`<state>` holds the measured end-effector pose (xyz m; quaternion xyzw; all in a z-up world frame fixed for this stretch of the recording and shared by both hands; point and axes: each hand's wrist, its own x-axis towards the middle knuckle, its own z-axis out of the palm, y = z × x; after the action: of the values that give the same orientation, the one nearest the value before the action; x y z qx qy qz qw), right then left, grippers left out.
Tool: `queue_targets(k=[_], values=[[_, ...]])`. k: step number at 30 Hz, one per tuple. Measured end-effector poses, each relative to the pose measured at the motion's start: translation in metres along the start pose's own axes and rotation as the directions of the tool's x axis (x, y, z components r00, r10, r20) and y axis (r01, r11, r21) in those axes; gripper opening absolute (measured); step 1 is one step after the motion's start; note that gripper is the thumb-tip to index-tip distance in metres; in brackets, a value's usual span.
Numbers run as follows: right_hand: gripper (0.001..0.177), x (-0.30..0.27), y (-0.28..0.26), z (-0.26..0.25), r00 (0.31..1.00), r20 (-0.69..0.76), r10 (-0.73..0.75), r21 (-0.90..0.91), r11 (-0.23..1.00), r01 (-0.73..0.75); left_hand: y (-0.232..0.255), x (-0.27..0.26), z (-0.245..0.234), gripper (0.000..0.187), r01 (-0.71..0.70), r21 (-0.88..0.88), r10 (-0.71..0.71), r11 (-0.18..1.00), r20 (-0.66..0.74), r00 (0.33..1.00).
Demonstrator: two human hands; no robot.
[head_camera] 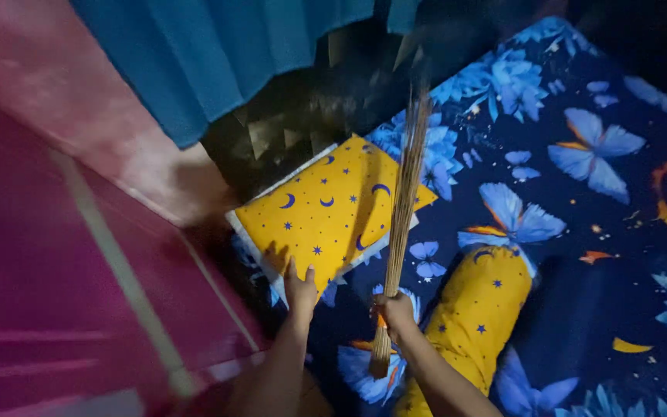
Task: Dusting and arranging pillows and bolsters on a bed using a stick broom.
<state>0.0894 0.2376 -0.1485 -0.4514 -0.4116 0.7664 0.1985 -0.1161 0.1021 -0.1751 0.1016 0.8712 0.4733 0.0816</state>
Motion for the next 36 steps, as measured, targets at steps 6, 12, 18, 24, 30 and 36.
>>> queue_targets(k=[6, 12, 18, 24, 30, 36], values=[[0.011, -0.079, -0.094, 0.041, 0.997, -0.029, 0.068, -0.120, 0.990, -0.071, 0.092, -0.030, -0.053, 0.066, 0.081, -0.207, -0.046, 0.975, 0.171, 0.984], [0.015, -0.140, -0.141, 0.053, 0.993, 0.036, 0.113, -0.144, 0.984, -0.107, 0.105, -0.020, -0.075, 0.063, 0.113, -0.290, -0.034, 0.950, 0.264, 0.964], [0.021, -0.179, -0.165, 0.055, 0.989, 0.131, 0.066, -0.176, 0.984, -0.042, 0.138, -0.041, -0.114, 0.053, 0.146, -0.389, -0.055, 0.910, 0.235, 0.970], [0.022, -0.203, -0.165, 0.026, 0.974, 0.227, 0.011, -0.136, 0.991, 0.020, 0.171, -0.097, -0.138, 0.051, 0.195, -0.394, -0.115, 0.898, 0.216, 0.970], [0.016, -0.269, -0.196, 0.007, 0.959, 0.285, -0.002, -0.296, 0.951, 0.090, 0.199, -0.165, -0.143, 0.044, 0.242, -0.492, -0.085, 0.836, 0.319, 0.944], [0.015, -0.272, -0.151, -0.007, 0.858, 0.454, -0.238, -0.231, 0.899, 0.372, 0.239, -0.211, -0.152, 0.045, 0.173, -0.540, 0.059, 0.823, 0.385, 0.921]])
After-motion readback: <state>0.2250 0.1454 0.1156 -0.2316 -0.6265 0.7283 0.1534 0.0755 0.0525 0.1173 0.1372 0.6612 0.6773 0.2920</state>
